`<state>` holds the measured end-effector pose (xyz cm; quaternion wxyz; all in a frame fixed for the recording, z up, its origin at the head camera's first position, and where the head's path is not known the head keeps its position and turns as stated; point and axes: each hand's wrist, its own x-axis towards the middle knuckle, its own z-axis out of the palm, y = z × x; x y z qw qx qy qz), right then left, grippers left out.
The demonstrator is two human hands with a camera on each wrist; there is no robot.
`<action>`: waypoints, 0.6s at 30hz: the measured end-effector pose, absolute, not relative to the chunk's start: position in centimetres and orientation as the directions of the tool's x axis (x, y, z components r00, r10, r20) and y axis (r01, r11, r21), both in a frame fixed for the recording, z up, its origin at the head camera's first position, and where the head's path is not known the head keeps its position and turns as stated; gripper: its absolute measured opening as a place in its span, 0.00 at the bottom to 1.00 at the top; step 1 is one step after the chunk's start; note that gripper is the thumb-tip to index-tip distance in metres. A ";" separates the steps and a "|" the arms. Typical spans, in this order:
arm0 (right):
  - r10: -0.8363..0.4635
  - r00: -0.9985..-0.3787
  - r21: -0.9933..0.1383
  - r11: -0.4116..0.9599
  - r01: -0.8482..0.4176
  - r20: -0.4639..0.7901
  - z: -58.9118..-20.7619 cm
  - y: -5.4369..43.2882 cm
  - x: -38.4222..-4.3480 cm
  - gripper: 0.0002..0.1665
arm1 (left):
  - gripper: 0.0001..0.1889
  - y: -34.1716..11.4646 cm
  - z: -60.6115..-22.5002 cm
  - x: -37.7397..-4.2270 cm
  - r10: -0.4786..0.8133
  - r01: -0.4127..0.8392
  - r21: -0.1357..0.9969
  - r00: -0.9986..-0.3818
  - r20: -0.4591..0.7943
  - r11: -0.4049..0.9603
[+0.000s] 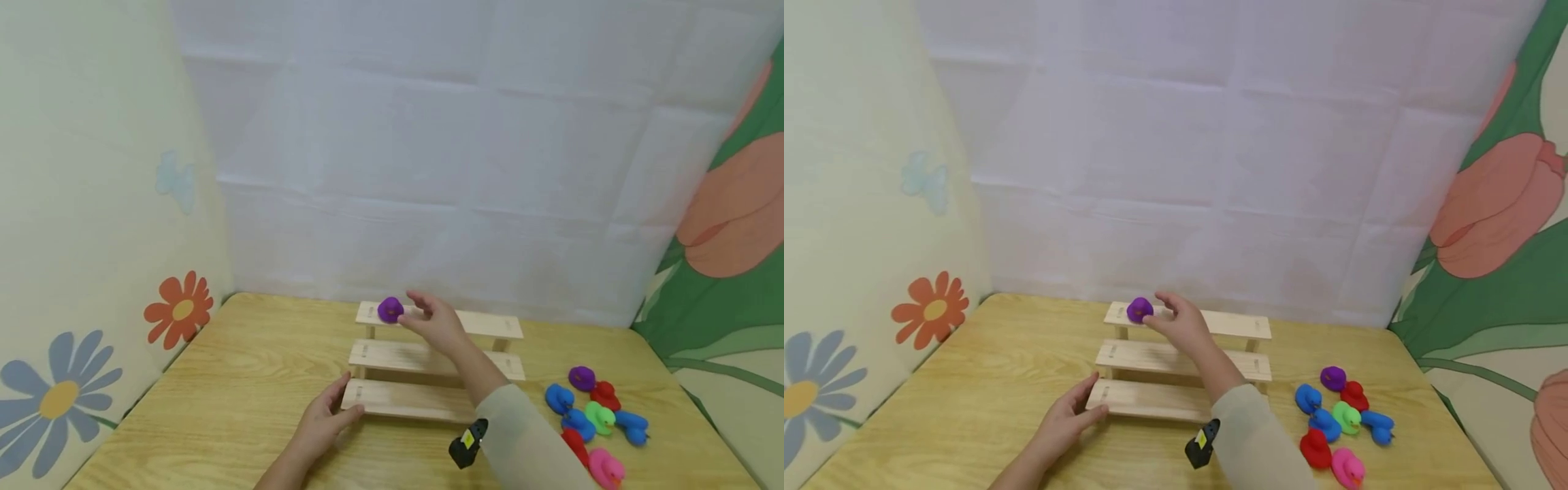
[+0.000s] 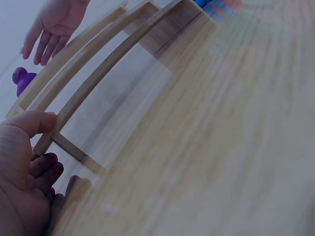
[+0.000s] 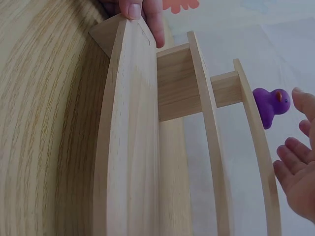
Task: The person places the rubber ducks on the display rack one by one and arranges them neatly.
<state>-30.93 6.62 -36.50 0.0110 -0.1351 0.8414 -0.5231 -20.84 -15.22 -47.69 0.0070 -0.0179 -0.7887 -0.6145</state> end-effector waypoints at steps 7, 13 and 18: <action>-0.216 -0.965 -0.884 0.410 -0.226 0.146 -36.6 9.2 -30.2 0.34 | 0.39 -15.3 -47.7 -20.9 0.030 0.047 0.968 -0.999 0.040 0.248; -0.203 -0.962 -0.886 0.390 -0.251 0.183 -36.7 11.4 -29.6 0.34 | 0.40 -15.6 -47.8 -21.1 0.028 0.031 0.966 -0.999 0.025 0.258; -0.168 -0.964 -0.884 0.392 -0.256 0.205 -36.7 13.5 -29.1 0.34 | 0.39 -15.7 -47.7 -21.3 0.026 0.036 0.962 -0.999 0.030 0.271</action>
